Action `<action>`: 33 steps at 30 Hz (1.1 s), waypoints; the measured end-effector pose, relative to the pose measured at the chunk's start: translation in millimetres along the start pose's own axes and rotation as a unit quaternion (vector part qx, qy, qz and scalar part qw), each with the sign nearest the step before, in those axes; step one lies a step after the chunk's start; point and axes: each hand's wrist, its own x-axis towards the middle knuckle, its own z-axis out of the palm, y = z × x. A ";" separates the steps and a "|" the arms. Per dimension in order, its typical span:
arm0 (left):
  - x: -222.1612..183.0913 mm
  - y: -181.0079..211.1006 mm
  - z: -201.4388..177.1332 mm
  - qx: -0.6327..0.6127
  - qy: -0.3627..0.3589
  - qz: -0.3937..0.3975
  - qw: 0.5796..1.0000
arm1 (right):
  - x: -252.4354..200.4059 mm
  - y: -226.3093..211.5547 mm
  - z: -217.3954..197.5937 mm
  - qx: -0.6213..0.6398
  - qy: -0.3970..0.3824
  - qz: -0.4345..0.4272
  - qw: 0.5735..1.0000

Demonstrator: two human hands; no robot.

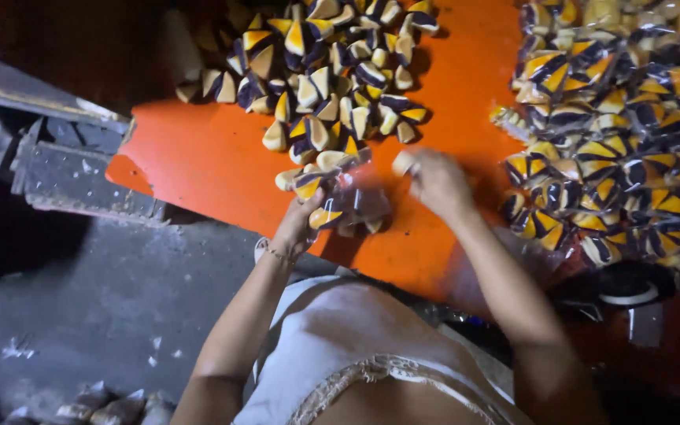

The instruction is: Packing individual triangular pastries into small plastic bags from a large pile on a table.

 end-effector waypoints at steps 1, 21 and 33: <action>-4.0 0.6 3.6 -0.003 0.000 0.003 1.000 | -7.2 15.4 21.6 -0.065 0.184 0.051 0.979; 5.7 26.2 -7.9 0.014 -0.045 -0.005 0.999 | -7.7 1.3 70.2 0.242 0.351 0.275 0.862; -10.8 94.5 1.5 0.204 -0.137 0.010 0.969 | 31.6 -185.4 -25.0 0.470 0.301 0.148 0.816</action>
